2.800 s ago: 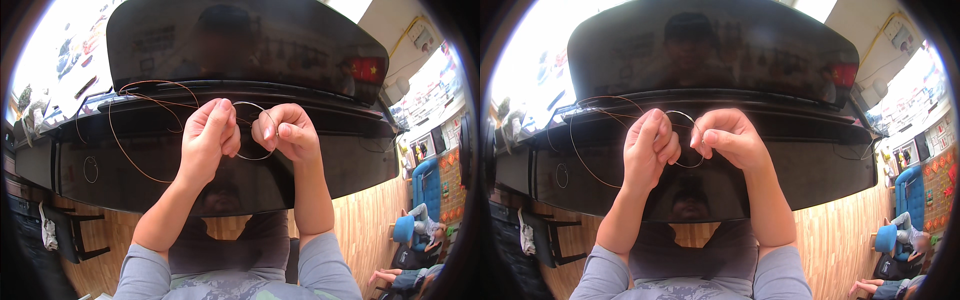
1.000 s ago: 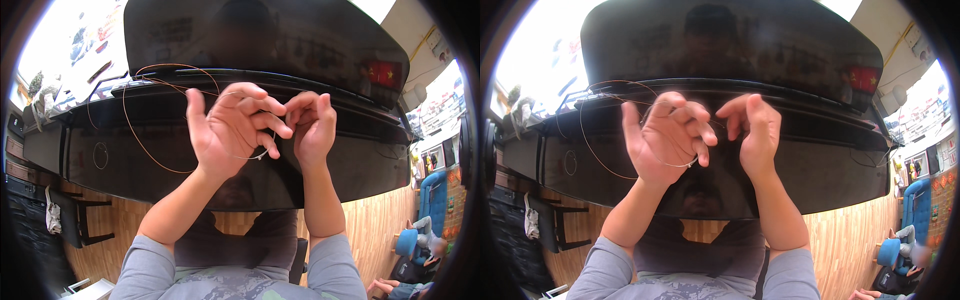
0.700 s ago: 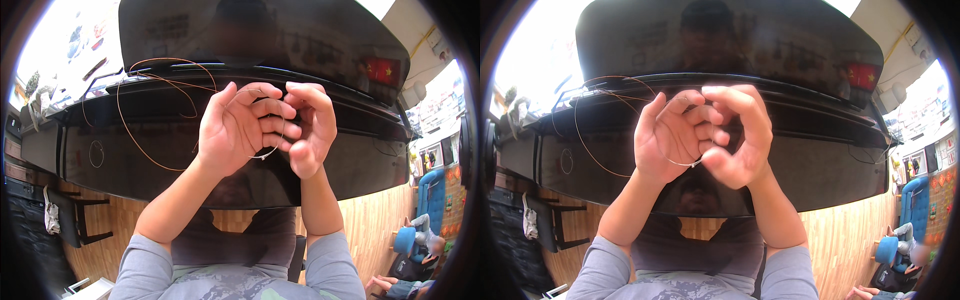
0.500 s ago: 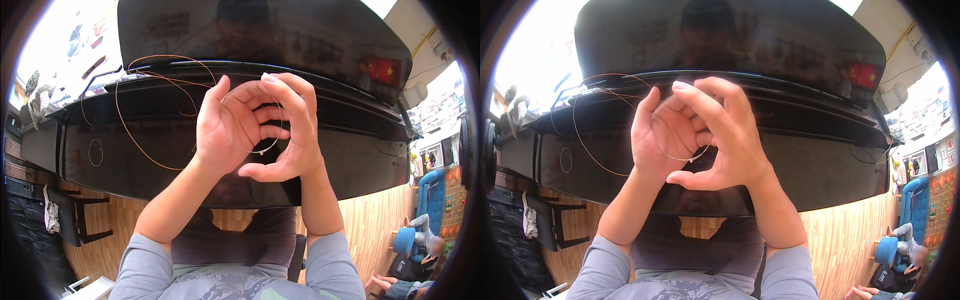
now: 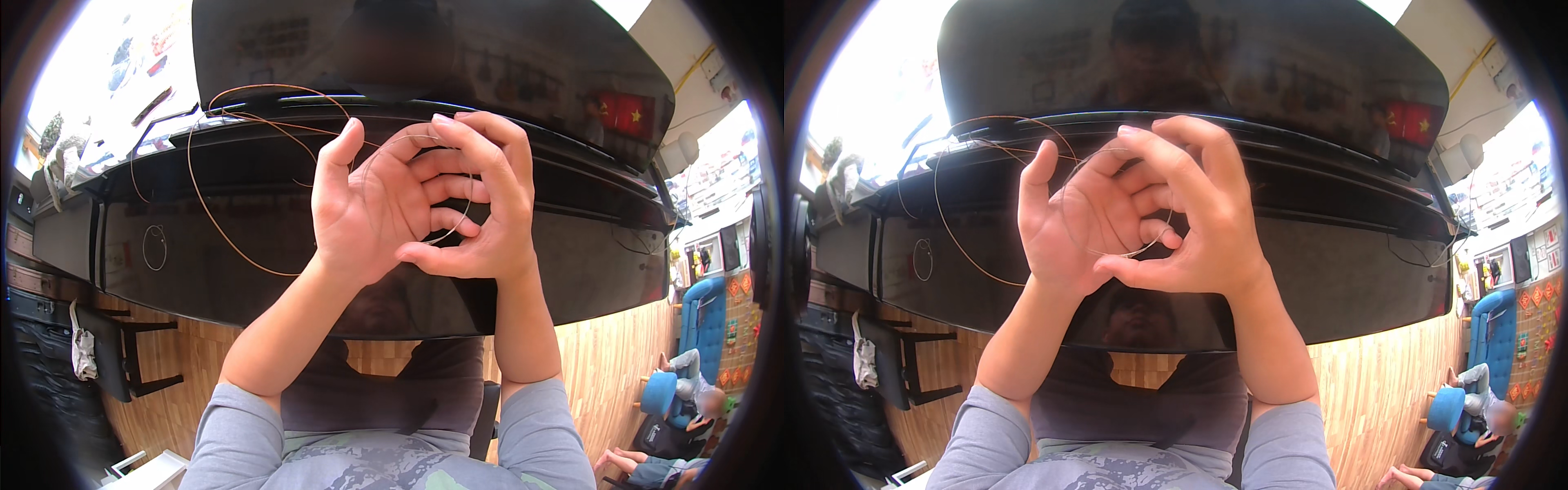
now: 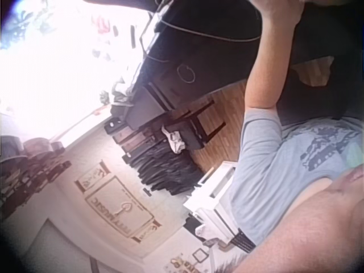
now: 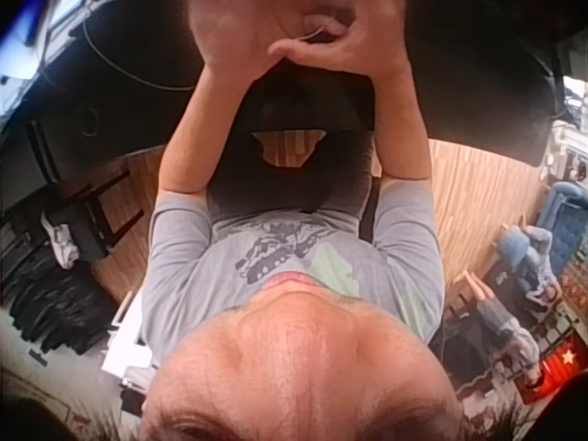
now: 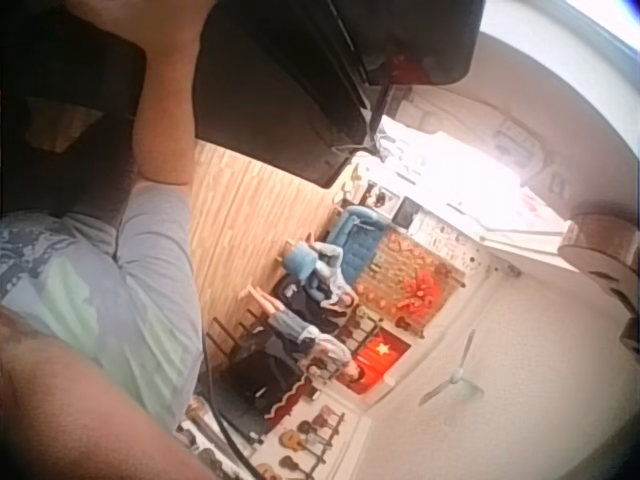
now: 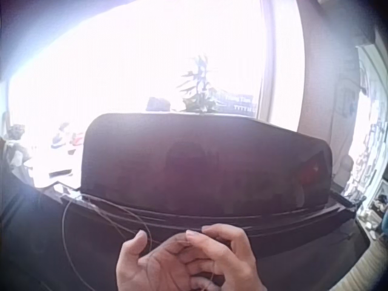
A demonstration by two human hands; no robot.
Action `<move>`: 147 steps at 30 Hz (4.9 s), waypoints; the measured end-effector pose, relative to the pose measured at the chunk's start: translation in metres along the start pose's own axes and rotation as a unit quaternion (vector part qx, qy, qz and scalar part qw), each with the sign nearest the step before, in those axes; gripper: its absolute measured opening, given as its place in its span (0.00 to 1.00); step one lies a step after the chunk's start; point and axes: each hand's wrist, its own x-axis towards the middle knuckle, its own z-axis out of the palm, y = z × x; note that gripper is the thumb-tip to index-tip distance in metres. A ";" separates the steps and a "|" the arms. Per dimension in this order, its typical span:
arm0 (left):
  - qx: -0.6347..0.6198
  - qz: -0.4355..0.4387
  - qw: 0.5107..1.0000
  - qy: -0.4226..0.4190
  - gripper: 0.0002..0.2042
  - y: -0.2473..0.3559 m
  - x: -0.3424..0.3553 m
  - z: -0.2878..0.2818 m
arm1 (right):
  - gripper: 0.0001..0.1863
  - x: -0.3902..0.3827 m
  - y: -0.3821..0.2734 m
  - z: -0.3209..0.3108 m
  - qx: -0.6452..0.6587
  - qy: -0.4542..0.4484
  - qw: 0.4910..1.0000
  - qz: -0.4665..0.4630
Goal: The person shapes a thin copper wire into a circular loop by hand, twisting the ends together to secure the shape. They then place the finished loop on the piano surface.
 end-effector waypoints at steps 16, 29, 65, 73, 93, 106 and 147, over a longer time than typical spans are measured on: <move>0.196 -0.047 0.978 0.059 0.41 0.002 0.001 -0.001 | 0.50 0.000 0.001 0.001 -0.033 -0.013 0.999 -0.009; 0.220 -0.059 0.973 0.040 0.40 0.004 0.001 -0.001 | 0.48 -0.001 0.002 -0.001 -0.021 -0.063 0.998 -0.018; 0.292 -0.065 0.950 0.092 0.45 0.001 0.002 0.004 | 0.38 0.000 -0.009 0.005 -0.082 -0.027 0.996 -0.012; 0.298 -0.063 0.949 0.084 0.45 0.001 0.002 0.003 | 0.39 -0.002 -0.008 0.006 -0.085 -0.023 0.996 -0.014; 0.095 -0.094 0.990 -0.051 0.44 0.006 0.002 -0.011 | 0.42 0.002 -0.007 -0.010 -0.024 -0.056 0.998 0.023; 0.128 -0.096 0.987 -0.030 0.41 0.006 0.003 -0.010 | 0.43 0.001 -0.007 -0.008 -0.046 -0.049 0.997 0.027; 0.061 0.037 0.994 -0.083 0.34 0.011 0.001 -0.016 | 0.12 -0.006 -0.017 0.008 -0.106 0.097 0.977 -0.159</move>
